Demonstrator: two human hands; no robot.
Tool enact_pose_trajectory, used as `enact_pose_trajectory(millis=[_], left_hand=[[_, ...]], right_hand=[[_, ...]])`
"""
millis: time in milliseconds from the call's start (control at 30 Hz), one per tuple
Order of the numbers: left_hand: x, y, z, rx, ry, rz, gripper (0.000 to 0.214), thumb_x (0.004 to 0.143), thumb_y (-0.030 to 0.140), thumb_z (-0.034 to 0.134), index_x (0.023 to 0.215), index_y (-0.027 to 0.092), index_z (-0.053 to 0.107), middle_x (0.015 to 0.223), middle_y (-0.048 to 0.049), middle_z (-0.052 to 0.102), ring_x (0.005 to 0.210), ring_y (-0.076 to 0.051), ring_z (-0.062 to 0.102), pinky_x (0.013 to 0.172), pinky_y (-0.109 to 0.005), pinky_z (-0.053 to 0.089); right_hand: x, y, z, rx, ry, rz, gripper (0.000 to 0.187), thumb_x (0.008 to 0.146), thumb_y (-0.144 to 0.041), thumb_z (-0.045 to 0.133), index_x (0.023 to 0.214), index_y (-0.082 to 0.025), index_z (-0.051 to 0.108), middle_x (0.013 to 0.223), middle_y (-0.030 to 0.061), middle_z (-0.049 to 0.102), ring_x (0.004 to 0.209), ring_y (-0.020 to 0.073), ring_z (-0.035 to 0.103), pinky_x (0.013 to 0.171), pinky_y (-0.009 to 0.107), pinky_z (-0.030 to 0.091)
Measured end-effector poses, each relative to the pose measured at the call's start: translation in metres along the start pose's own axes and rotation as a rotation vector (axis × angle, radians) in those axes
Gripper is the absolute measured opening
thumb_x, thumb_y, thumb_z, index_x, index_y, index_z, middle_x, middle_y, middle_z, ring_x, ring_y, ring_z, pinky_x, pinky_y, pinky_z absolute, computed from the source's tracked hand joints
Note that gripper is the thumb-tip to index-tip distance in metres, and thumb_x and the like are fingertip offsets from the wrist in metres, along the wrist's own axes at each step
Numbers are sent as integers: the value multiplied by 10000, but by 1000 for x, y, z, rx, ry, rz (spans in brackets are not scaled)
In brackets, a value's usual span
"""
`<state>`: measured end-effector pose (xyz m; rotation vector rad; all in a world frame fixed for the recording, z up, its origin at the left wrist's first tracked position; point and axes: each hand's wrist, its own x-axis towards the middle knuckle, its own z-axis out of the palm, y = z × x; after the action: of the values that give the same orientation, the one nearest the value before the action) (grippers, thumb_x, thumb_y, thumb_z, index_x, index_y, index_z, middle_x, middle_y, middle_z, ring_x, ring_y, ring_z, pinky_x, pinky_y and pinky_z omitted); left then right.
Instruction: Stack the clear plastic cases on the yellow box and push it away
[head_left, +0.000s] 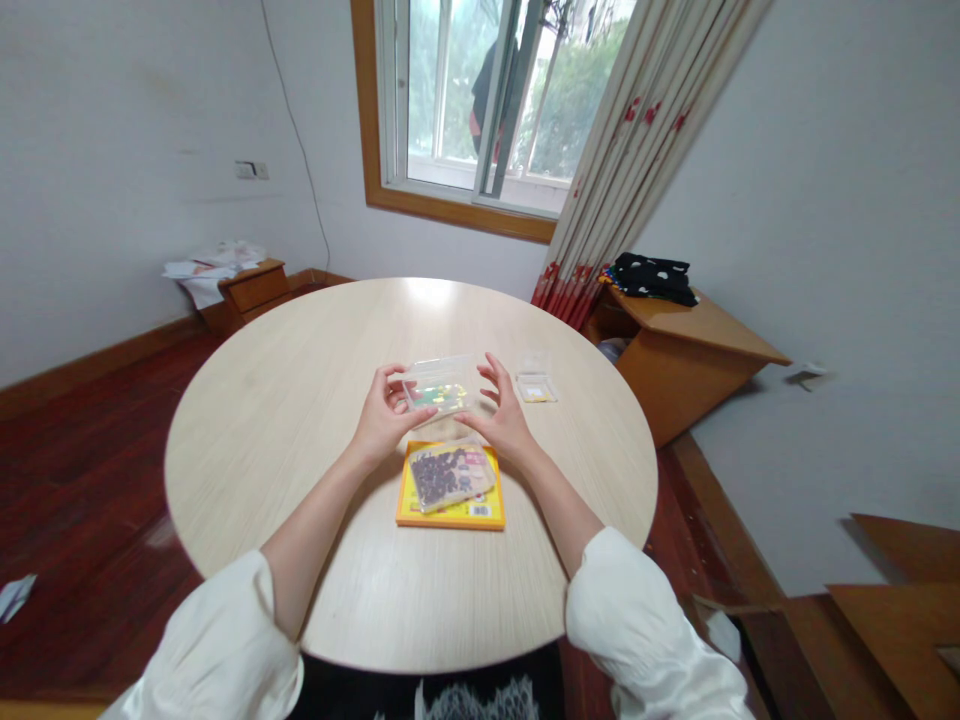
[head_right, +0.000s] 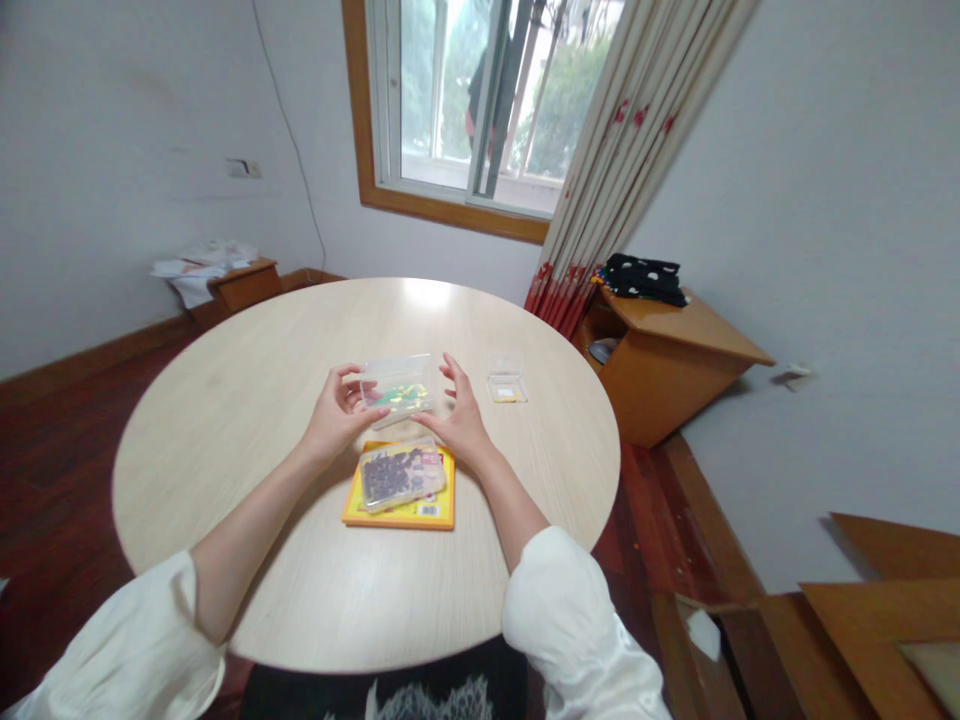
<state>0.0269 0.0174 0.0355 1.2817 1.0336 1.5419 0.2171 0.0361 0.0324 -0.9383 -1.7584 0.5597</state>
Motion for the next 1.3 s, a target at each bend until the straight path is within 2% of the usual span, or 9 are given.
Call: enact_pose_trajectory(millis=[133, 267, 400, 500, 600, 700, 800, 1000, 1300], left_hand=[[-3, 6, 2, -15, -28, -43, 609, 480, 336, 805, 955, 232, 438, 893, 12, 567, 794, -147, 610, 768, -342, 514], [-6, 11, 3, -3, -58, -62, 517, 512, 364, 790, 875, 217, 452, 820, 22, 577, 742, -148, 620, 707, -310, 516], [-6, 10, 3, 9, -61, -72, 484, 531, 384, 778, 856, 212, 463, 808, 21, 591, 706, -140, 612, 675, -284, 499], [-5, 8, 4, 15, -80, -58, 463, 560, 404, 755, 877, 212, 477, 799, 14, 607, 738, -153, 611, 709, -294, 490], [-5, 6, 4, 38, -108, 6, 456, 575, 392, 749, 920, 204, 517, 878, -16, 625, 878, -183, 612, 831, -325, 471], [-4, 3, 3, 105, -113, 85, 467, 575, 370, 759, 965, 196, 570, 1040, -56, 611, 1033, -215, 574, 938, -349, 427], [-3, -2, -1, 177, -104, 159, 404, 611, 357, 747, 956, 193, 614, 1110, -76, 596, 1110, -232, 538, 998, -372, 385], [-1, -10, -5, 257, -101, 222, 367, 662, 383, 717, 961, 184, 641, 1042, -67, 630, 1040, -222, 570, 961, -375, 413], [-2, -7, -4, 334, -74, 267, 321, 666, 379, 711, 908, 179, 641, 960, -46, 636, 965, -204, 583, 917, -363, 435]], right_hand=[[0, -4, 0, 14, -27, -8, 820, 664, -241, 733, 1374, -328, 332, 1307, 94, 484, 1208, 225, 473, 932, 416, 448], [1, -4, -1, -4, -6, -70, 551, 701, -235, 688, 1222, -285, 514, 1232, 75, 543, 1156, 213, 505, 927, 402, 456], [2, -1, -2, -17, 35, -136, 374, 711, -227, 673, 1075, -250, 591, 1126, 60, 602, 1094, 203, 545, 905, 376, 469], [1, 2, -2, -8, 68, -178, 310, 710, -241, 682, 1011, -234, 608, 1070, 52, 626, 1029, 194, 576, 895, 363, 473], [1, 1, -1, -19, 92, -179, 255, 720, -269, 683, 963, -227, 619, 1005, 41, 646, 964, 187, 597, 877, 355, 480], [1, 0, -1, -44, 106, -158, 226, 731, -305, 684, 934, -223, 628, 953, 35, 659, 917, 186, 607, 847, 346, 489], [0, 0, -2, -55, 109, -168, 245, 726, -329, 701, 934, -219, 634, 950, 39, 664, 905, 187, 608, 833, 339, 492], [0, 0, -1, -57, 116, -190, 272, 730, -335, 709, 965, -220, 637, 962, 39, 669, 903, 182, 607, 814, 329, 495], [0, 3, 0, -23, 115, -156, 232, 721, -362, 708, 893, -218, 652, 911, 37, 674, 871, 188, 616, 805, 336, 501]])
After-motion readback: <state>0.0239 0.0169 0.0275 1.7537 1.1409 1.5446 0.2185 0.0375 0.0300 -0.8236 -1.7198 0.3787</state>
